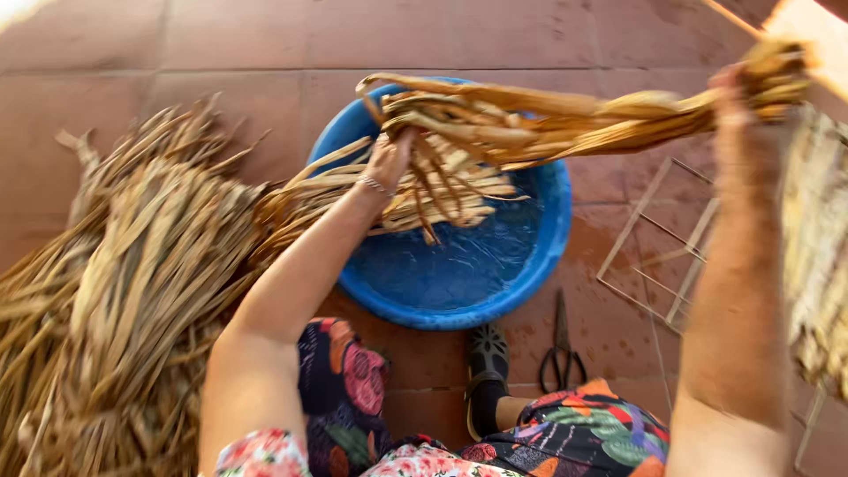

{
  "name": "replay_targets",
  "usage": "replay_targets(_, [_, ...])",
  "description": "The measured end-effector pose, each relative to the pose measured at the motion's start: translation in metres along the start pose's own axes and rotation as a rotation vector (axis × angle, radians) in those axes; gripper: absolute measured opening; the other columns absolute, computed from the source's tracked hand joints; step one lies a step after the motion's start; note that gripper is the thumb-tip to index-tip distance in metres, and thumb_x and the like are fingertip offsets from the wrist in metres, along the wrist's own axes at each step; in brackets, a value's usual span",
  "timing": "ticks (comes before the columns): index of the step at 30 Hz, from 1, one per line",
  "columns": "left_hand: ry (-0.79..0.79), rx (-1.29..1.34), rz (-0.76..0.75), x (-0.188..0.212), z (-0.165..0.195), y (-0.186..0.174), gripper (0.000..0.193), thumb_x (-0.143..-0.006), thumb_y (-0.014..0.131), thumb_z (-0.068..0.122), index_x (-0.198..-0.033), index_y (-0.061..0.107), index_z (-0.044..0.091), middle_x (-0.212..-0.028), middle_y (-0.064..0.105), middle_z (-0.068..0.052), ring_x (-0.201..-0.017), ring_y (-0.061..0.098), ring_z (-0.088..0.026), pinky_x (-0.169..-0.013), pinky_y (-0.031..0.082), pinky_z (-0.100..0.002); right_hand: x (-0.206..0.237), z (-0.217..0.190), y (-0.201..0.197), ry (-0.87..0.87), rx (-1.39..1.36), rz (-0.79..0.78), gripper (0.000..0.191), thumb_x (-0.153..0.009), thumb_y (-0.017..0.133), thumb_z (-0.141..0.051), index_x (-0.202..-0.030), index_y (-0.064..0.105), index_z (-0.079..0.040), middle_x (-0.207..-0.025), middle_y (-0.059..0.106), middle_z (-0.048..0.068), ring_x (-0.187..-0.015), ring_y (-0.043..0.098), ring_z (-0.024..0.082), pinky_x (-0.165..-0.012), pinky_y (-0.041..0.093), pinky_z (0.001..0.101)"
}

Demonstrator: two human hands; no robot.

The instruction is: The person sits on a tiled floor and repeatedly picks up dried plant strips from a blue basin of water, peels off outer layers by hand, and places the processed strips onto a nearby wire rack. The person handles the strips one at a time, occasionally rinsing them in the basin before arranging them on the rack.

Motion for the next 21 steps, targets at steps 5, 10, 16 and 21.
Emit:
replay_targets(5, [0.332,-0.538,-0.221,0.017,0.059,0.048,0.023,-0.105,0.058,0.015,-0.123,0.066,0.002,-0.108,0.071,-0.007,-0.099,0.063,-0.02,-0.089,0.053,-0.038,0.027,0.015,-0.055,0.123,-0.099,0.217,0.024,-0.109,0.077,-0.035,-0.111,0.074,-0.011,-0.107,0.073,-0.001,-0.099,0.068,0.013,-0.089,0.058,0.0323])
replay_targets(10, [0.22,-0.06,-0.17,0.025,0.102,0.07,0.019,-0.106,0.064,0.016,-0.117,0.067,0.001,-0.102,0.07,-0.005,-0.094,0.064,-0.019,-0.083,0.054,-0.036,0.043,-0.023,-0.112,-0.106,-0.483,0.423,0.027,-0.106,0.07,-0.031,-0.103,0.074,-0.004,-0.085,0.07,0.006,-0.068,0.063,0.018,-0.06,0.052,0.0356])
replay_targets(16, [-0.023,-1.599,-0.443,0.039,0.045,0.056,0.067,-0.088,0.07,0.052,-0.121,0.064,-0.005,-0.1,0.072,-0.029,-0.092,0.072,-0.044,-0.078,0.057,-0.053,0.083,-0.018,-0.063,0.136,-0.136,0.093,0.031,-0.102,0.064,-0.047,-0.112,0.065,-0.017,-0.098,0.065,-0.01,-0.074,0.061,0.003,-0.053,0.051,0.0227])
replay_targets(21, [-0.309,-1.823,-0.919,0.087,-0.051,0.0,0.063,-0.072,0.079,0.058,-0.116,0.075,0.013,-0.113,0.075,-0.02,-0.105,0.072,-0.037,-0.093,0.059,-0.044,0.15,0.016,0.01,0.494,-0.164,-0.068,0.023,-0.086,0.081,-0.026,-0.102,0.072,-0.013,-0.078,0.068,-0.001,-0.057,0.064,0.007,-0.042,0.052,0.0233])
Point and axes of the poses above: each hand's wrist, its own x-axis away from the middle knuckle, its own y-axis out of the palm, z = x × y, the point moved 6 cm from there along -x, towards the middle knuckle
